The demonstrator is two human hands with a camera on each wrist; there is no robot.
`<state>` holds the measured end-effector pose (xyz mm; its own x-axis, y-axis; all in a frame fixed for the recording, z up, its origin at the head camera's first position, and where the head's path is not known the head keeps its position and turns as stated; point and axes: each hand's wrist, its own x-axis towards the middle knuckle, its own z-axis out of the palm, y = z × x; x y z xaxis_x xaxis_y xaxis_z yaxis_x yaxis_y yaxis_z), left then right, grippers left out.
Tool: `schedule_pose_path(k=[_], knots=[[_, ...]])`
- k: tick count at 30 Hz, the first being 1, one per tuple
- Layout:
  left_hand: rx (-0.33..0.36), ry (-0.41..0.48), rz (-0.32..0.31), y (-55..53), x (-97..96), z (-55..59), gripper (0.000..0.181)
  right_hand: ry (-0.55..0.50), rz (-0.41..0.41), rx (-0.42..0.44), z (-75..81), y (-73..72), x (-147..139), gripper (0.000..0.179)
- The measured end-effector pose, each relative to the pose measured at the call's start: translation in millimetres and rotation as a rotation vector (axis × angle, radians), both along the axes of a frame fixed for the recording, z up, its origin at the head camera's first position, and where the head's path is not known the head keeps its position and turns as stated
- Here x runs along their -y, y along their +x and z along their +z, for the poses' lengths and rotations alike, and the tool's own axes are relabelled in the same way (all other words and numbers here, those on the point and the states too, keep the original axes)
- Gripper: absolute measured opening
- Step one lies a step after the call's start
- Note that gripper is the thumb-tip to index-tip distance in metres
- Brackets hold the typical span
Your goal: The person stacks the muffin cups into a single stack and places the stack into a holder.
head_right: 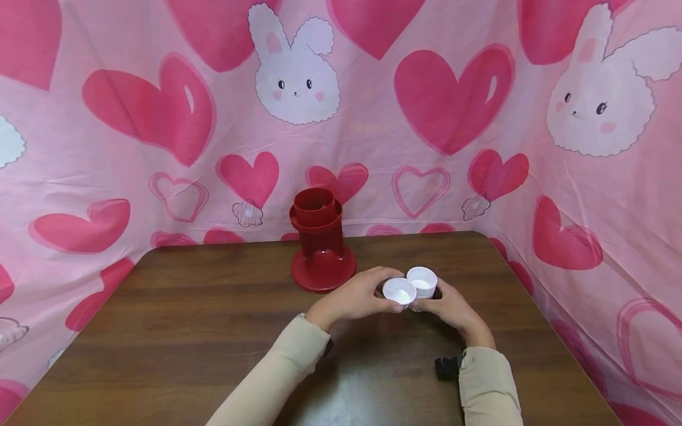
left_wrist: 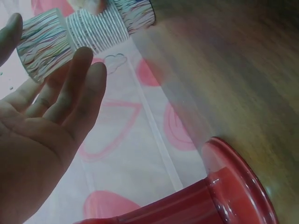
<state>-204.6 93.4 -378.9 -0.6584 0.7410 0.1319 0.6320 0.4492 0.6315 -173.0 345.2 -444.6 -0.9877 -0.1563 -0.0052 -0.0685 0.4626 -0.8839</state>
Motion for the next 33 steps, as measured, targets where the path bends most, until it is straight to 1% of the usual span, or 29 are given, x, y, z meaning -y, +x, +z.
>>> schedule_pose_path(k=[4,7,11,16,20,24,28,33], knots=[[-0.018,0.008,0.010,-3.7,-6.6,3.4,0.059,-0.019,0.011,0.010,0.7,0.4,-1,0.079],[-0.044,0.001,0.014,-6.4,-11.1,6.0,0.061,-0.030,0.017,0.011,0.2,-0.1,-2,0.079],[-0.070,-0.027,0.032,-10.4,-17.2,8.5,0.062,-0.031,0.025,0.014,0.7,-0.9,-4,0.078],[-0.048,-0.053,0.069,-14.1,-25.4,9.0,0.062,-0.040,0.027,-0.001,0.0,-0.8,-3,0.075],[-0.042,-0.052,0.078,-16.1,-32.3,9.5,0.061,-0.037,0.024,-0.009,-0.3,-0.8,-3,0.077],[-0.040,-0.049,0.088,-18.0,-39.2,10.2,0.060,-0.039,0.029,0.000,0.1,-1.0,-4,0.077],[-0.030,-0.034,0.109,-19.7,-46.2,9.7,0.059,-0.055,0.035,0.013,0.4,-0.6,-3,0.074],[-0.019,-0.012,0.137,-21.2,-53.5,8.4,0.059,-0.058,0.034,0.006,1.1,0.0,-2,0.073]])
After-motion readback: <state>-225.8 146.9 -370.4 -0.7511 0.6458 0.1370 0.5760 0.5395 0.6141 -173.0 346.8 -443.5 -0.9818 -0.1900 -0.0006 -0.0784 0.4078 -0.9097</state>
